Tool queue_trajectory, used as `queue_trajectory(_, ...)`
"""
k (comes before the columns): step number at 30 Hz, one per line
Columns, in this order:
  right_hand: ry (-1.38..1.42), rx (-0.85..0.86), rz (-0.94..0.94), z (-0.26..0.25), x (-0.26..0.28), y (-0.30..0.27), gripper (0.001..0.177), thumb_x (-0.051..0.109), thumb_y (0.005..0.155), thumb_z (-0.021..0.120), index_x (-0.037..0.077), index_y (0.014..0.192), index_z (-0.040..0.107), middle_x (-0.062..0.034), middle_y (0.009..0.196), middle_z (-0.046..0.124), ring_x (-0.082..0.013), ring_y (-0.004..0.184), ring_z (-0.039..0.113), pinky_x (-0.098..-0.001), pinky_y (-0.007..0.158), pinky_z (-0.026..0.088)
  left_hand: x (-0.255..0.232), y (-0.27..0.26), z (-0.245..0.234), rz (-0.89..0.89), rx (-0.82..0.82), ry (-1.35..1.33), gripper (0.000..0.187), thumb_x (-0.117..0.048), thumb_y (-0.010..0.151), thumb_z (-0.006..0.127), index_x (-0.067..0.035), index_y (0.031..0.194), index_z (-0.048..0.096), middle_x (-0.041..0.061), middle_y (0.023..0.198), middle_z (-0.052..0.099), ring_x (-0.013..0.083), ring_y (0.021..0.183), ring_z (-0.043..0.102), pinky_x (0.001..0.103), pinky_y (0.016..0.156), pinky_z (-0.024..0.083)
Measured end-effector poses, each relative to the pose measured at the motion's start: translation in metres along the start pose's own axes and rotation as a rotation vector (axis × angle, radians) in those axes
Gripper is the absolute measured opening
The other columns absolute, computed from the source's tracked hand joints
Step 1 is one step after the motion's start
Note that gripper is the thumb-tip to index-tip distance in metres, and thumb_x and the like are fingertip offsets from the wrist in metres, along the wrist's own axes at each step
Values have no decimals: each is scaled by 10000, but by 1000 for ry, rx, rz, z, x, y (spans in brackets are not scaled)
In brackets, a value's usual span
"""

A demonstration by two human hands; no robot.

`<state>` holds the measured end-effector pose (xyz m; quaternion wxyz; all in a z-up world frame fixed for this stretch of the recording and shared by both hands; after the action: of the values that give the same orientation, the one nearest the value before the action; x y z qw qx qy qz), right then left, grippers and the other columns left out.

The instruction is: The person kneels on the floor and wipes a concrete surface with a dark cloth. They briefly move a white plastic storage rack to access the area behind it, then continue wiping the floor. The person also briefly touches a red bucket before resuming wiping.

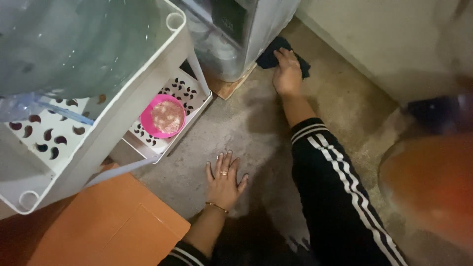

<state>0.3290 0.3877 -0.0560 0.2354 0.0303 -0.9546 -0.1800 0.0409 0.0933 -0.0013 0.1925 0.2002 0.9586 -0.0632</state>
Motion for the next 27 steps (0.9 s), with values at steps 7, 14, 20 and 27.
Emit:
queue_trajectory(7, 88, 101, -107, -39, 132, -106, 786, 478, 1070, 18, 60, 1290, 646, -194, 1317, 638, -375, 1323, 559, -481, 1173, 375, 1, -2, 4, 0, -5, 10, 568, -503, 988, 562, -158, 1424, 447, 137, 1574, 352, 351, 1505, 270, 694, 1136, 165)
queue_trajectory(14, 187, 107, -216, -38, 146, -187, 427, 227, 1072, 388, 181, 1424, 626, -107, 1412, 611, -365, 1353, 533, -484, 1148, 406, -1, -1, -2, 9, -77, 31, 555, -508, 963, 593, -172, 1388, 475, 123, 1560, 395, 343, 1490, 320, 693, 1129, 191)
queue_trajectory(20, 172, -46, -189, -55, 50, -52, 428, 92, 1045, 397, 59, 1422, 597, -203, 1409, 602, -390, 1360, 524, -498, 1195, 357, -1, 1, -3, -16, -42, 26, 553, -509, 967, 563, -168, 1398, 503, 96, 1590, 388, 342, 1487, 327, 685, 1135, 196)
queue_trajectory(27, 180, 17, 112, -42, -29, 25, 466, 42, 1082, 342, 69, 1522, 492, -252, 1571, 420, -429, 1479, 331, -522, 1236, 237, 1, 4, 1, -67, 93, 12, 581, -505, 946, 584, -192, 1430, 504, 76, 1611, 373, 345, 1504, 283, 688, 1134, 187)
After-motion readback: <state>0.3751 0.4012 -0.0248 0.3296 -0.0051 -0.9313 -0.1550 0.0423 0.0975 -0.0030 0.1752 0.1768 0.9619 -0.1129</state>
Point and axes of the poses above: each hand's wrist, its own y-axis towards the middle knuckle, its own z-axis out of the palm, x = y × z, the point moved 10 cm from there along y, towards the middle knuckle
